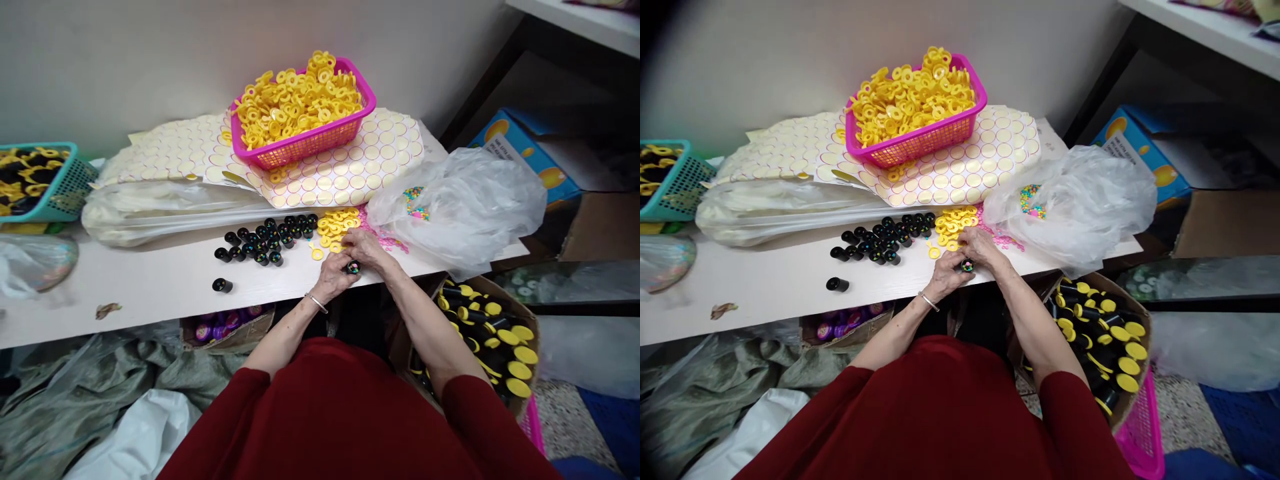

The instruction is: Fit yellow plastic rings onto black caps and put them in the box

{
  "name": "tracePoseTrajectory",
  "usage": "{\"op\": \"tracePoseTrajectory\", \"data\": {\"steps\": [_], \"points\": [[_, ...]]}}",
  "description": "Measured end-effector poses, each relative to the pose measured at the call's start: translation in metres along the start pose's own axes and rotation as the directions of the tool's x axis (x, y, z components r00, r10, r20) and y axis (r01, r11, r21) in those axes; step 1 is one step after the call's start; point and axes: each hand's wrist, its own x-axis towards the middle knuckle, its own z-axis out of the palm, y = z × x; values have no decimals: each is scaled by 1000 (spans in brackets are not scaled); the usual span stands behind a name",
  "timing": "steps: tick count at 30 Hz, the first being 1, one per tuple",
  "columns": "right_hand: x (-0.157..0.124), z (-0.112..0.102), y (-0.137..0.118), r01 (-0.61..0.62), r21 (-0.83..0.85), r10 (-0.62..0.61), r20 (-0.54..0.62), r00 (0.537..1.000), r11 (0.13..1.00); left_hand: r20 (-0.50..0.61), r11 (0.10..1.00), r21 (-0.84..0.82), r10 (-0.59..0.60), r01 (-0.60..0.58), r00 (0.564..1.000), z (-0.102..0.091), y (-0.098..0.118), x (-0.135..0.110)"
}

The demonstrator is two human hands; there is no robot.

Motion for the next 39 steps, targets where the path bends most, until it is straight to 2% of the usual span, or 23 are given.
{"op": "tracePoseTrajectory", "data": {"steps": [5,8,10,13,16,18,21,24,26,30,37,39], "points": [[-3,-1,3,50,38,-49,-32,998,998,10,999,43,-27,26,1000,0,-5,-2],[-12,-6,11,69,131,-50,-143,988,989,4,1000,16,-25,25,1000,-3,-7,-4],[-21,-12,16,87,207,-37,-232,972,974,-13,997,-61,-46,45,999,-8,-5,-6],[-42,-19,16,106,301,-7,-312,950,948,-73,959,-249,-156,133,985,-18,6,-10],[-69,-20,4,150,346,-25,-339,940,926,-135,840,-474,-366,264,921,-29,25,-12],[-87,-16,-10,189,365,-50,-357,933,912,-59,741,-569,-469,357,881,-35,40,-12],[-109,-5,-29,215,400,-45,-394,918,891,160,632,-594,-514,498,843,-40,59,-14],[-122,6,-42,205,444,3,-424,906,872,239,552,-607,-560,572,793,-38,68,-19],[-125,10,-47,211,448,12,-444,896,869,237,520,-622,-587,585,774,-35,70,-23],[-120,11,-47,232,362,-47,-453,890,903,224,494,-646,-606,582,763,-28,68,-22],[-105,4,-33,287,294,-151,-410,900,912,235,439,-696,-608,568,758,-24,66,-10],[-102,2,-30,284,299,-151,-397,905,911,212,450,-700,-610,554,763,-24,64,-7]]}}
